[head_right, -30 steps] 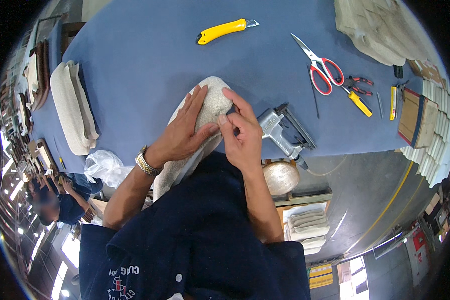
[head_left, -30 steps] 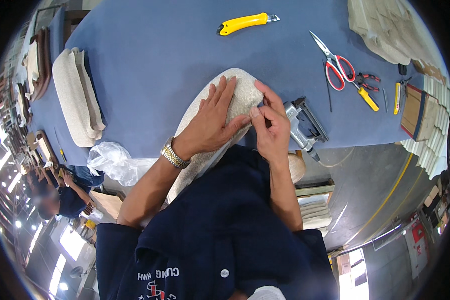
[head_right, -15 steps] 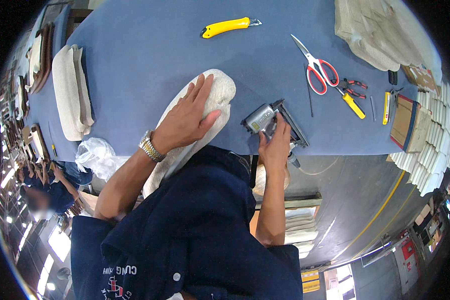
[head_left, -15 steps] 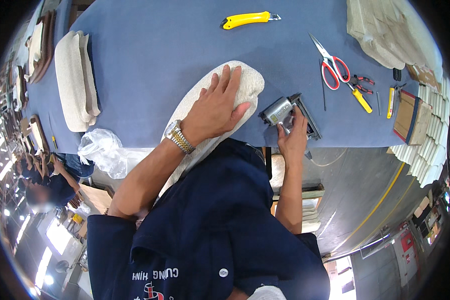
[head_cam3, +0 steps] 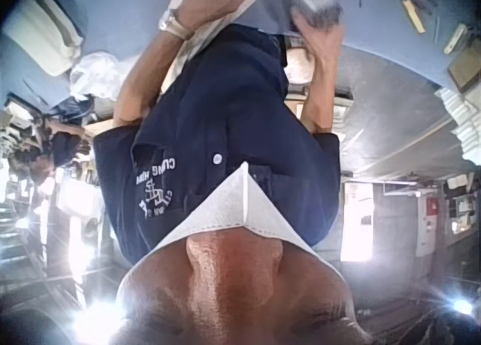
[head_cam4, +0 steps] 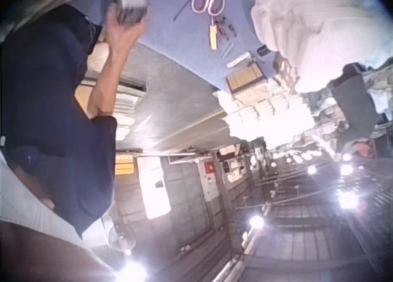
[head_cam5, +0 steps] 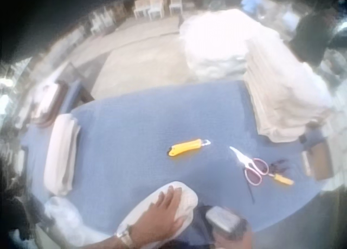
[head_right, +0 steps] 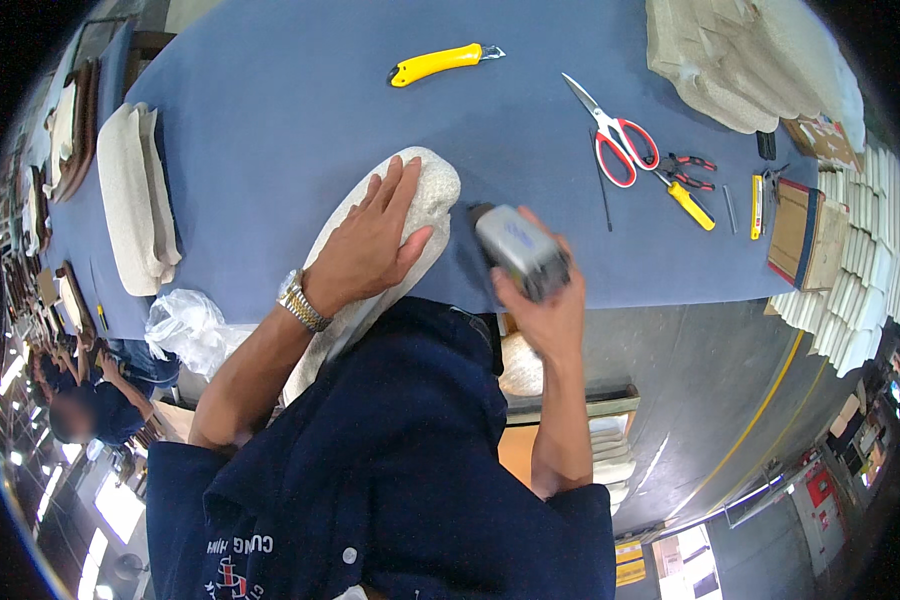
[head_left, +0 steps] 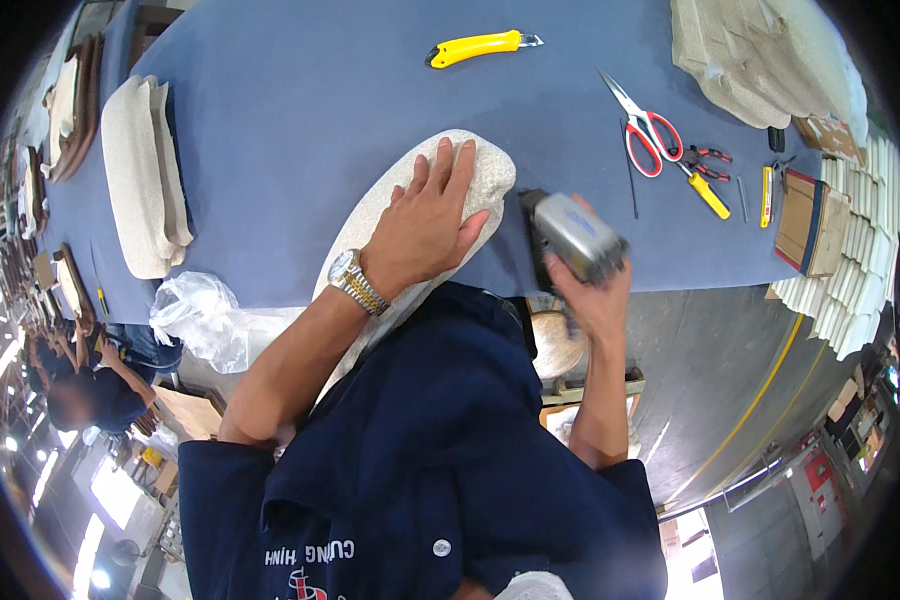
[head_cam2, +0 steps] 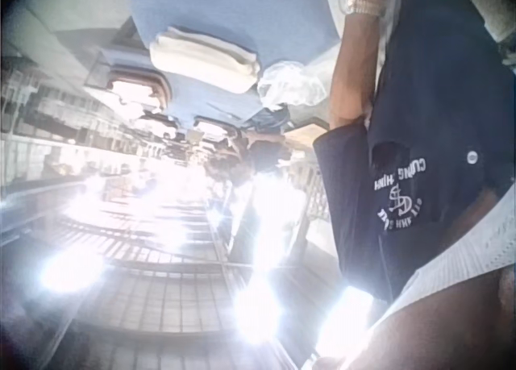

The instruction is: The person wraps a foam cushion with fabric, folds the edges, and uses a staple gun to secure the fabric. They trim excess fabric with a utility knife and repeat the process on another cushion, stacking finished items on the table.

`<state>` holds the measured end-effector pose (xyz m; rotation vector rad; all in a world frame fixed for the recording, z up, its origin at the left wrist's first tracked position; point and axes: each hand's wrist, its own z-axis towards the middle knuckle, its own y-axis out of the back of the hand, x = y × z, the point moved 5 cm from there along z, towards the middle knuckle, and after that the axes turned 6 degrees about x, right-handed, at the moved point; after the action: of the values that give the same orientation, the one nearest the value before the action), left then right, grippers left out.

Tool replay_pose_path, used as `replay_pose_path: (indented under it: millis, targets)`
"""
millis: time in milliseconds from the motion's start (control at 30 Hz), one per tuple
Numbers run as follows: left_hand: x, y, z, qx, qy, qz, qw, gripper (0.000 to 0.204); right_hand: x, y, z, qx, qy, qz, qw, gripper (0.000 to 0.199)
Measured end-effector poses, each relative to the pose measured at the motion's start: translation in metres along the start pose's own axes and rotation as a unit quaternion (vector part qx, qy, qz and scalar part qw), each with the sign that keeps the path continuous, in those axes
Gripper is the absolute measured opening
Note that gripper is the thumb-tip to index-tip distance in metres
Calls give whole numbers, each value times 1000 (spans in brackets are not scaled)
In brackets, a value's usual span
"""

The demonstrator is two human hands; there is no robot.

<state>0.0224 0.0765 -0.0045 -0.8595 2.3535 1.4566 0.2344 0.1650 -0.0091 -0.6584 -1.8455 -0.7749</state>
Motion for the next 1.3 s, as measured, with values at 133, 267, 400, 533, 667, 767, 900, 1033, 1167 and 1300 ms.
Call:
replay_pose_path:
  millis: [133,267,400,533,667,767,900,1033,1167,1300]
  targets:
    - [0,0,-1,2,-9,-9,1000,82,37,-13,-6,71,91,-9,993,60]
    - [-1,5,0,27,9,-16,999,85,48,-15,-1,99,121,-81,984,62]
    - [1,4,1,26,10,-19,999,86,48,-17,-1,88,99,-85,987,59]
    - [-1,7,2,28,16,-18,999,87,45,-21,4,98,83,-87,988,58]
    - [0,6,2,19,6,-18,1000,89,45,-21,9,103,73,-83,989,58]
    - [0,5,1,27,3,-18,999,91,47,-23,11,105,79,-80,988,58]
    - [-1,6,5,45,6,-19,999,94,48,-21,17,136,61,-95,984,59]
    - [-1,8,6,47,10,-37,998,98,49,-24,20,148,73,-77,983,59]
    - [-1,7,6,55,14,-46,997,101,48,-28,20,141,65,-87,984,59]
    - [-2,7,6,46,21,-42,998,103,48,-29,18,132,46,-93,986,59]
